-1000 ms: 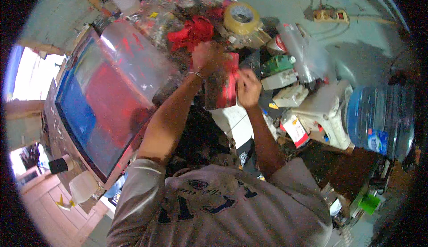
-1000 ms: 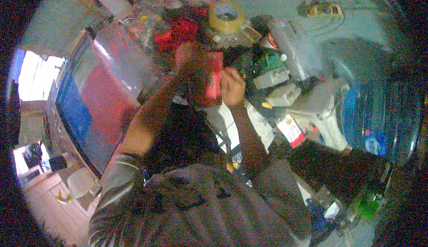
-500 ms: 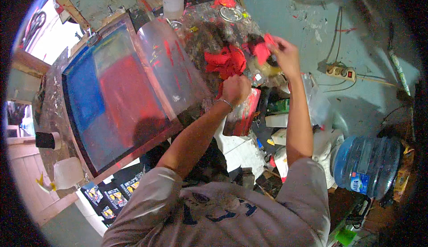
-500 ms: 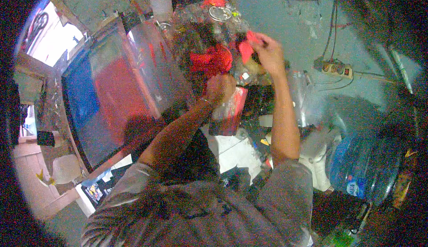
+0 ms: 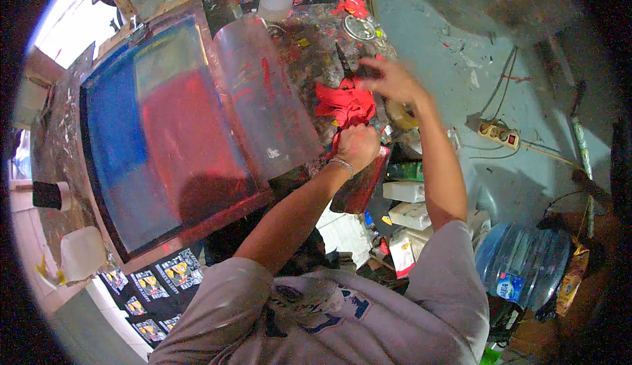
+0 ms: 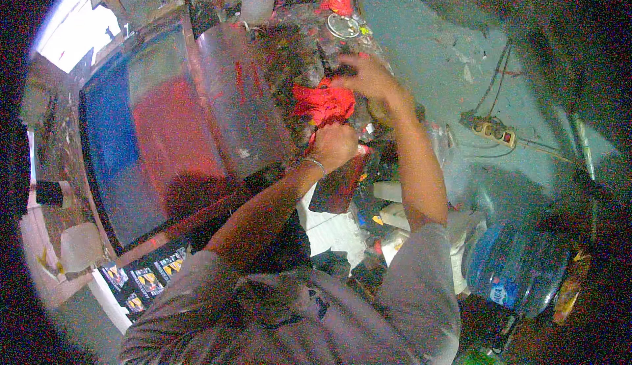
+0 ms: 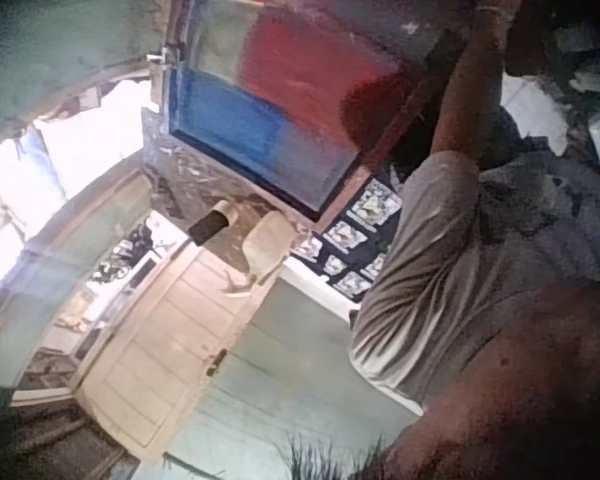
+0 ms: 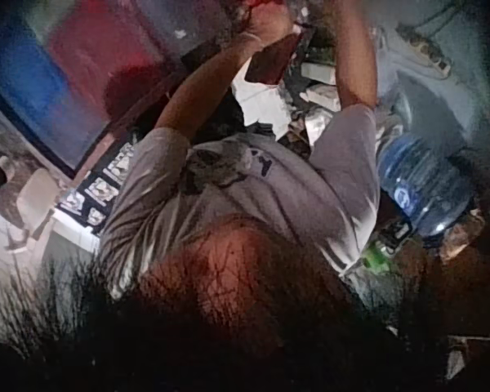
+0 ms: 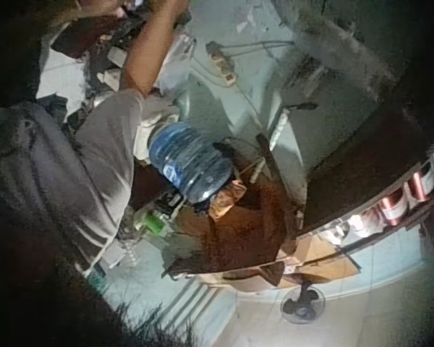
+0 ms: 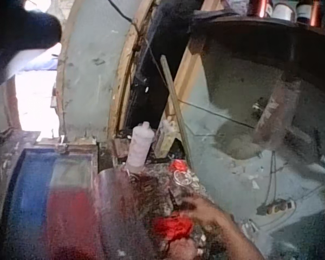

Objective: The person wipes a screen printing frame with a red cloth, then wipes a small rectangular object with the same cloth. Finally, the person arranges several black t-shirts on the floor.

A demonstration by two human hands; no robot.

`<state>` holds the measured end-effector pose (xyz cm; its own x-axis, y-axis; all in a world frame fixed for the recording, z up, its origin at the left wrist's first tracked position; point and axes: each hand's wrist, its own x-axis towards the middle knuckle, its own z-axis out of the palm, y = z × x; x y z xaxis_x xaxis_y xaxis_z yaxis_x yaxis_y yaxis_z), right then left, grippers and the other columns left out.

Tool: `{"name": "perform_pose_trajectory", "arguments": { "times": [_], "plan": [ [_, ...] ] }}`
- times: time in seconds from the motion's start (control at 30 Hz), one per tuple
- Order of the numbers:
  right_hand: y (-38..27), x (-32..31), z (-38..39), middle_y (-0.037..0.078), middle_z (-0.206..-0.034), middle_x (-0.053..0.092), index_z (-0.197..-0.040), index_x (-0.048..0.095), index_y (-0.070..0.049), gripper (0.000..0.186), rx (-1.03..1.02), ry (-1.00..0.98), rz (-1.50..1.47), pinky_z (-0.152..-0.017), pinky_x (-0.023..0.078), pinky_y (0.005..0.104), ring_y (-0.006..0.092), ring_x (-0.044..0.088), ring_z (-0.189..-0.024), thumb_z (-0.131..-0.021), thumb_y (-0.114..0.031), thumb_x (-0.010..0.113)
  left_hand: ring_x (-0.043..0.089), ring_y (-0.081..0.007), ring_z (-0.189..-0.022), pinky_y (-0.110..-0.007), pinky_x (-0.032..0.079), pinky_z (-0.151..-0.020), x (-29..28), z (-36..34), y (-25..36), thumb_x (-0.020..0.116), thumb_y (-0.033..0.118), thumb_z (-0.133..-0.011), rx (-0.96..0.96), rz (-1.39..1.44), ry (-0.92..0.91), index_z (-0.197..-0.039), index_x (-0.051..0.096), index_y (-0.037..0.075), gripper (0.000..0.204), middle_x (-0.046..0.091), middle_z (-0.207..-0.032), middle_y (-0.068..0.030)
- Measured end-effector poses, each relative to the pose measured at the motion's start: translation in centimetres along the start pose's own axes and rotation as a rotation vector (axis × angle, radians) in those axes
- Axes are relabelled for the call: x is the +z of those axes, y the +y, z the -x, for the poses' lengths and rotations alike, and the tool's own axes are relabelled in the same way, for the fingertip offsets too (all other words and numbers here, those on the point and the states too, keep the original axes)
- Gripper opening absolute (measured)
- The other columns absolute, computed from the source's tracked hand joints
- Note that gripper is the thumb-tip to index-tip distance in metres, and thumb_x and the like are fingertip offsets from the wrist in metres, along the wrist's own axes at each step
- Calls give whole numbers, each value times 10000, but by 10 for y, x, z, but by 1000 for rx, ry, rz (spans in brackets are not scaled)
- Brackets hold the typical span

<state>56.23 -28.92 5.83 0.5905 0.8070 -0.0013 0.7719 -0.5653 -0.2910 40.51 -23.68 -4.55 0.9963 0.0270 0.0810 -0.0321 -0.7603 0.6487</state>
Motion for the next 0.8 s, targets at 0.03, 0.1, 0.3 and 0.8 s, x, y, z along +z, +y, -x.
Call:
{"name": "perform_pose_trajectory", "arguments": {
  "times": [0.03, 0.1, 0.3, 0.8],
  "plan": [
    [-17, 9, 14, 222, -1216, 636, -1244, 660, -100, 624, -81, -51, -130, -932, 501, 420, 363, 629, -1101, -753, -460, 793, 692, -379, -788, -491, 546, -683, 2, 0, 3, 576, 199, -807, -21, 15, 10, -765, 712, 41, 213, 703, -858, -214],
    [-63, 25, 20, 236, -1195, 642, -1213, 670, -88, 558, 30, -174, 90, -911, 516, 446, 399, 637, -1058, -756, -386, 786, 693, -374, -763, -491, 545, -674, 6, 1, 0, 574, 199, -806, -34, -11, 24, -774, 713, 45, 210, 704, -838, -204],
    [-25, 31, 35, 192, -1070, 697, -1103, 706, -79, 320, 66, 46, -54, -831, 538, 433, 379, 674, -939, -790, -148, 709, 706, -354, -690, -478, 558, -605, 15, -3, 4, 563, 196, -806, 6, -84, 84, -714, 723, 50, 235, 688, -710, -201],
    [-41, 3, 230, 45, -1039, 700, -1104, 679, 22, 355, 472, 810, -722, -848, 507, 270, 117, 637, -937, -798, 144, 549, 695, -399, -765, -497, 573, -677, 58, -13, -46, 593, 280, -842, 130, 131, 203, -817, 727, 74, 247, 701, -817, -194]
  ]
}}
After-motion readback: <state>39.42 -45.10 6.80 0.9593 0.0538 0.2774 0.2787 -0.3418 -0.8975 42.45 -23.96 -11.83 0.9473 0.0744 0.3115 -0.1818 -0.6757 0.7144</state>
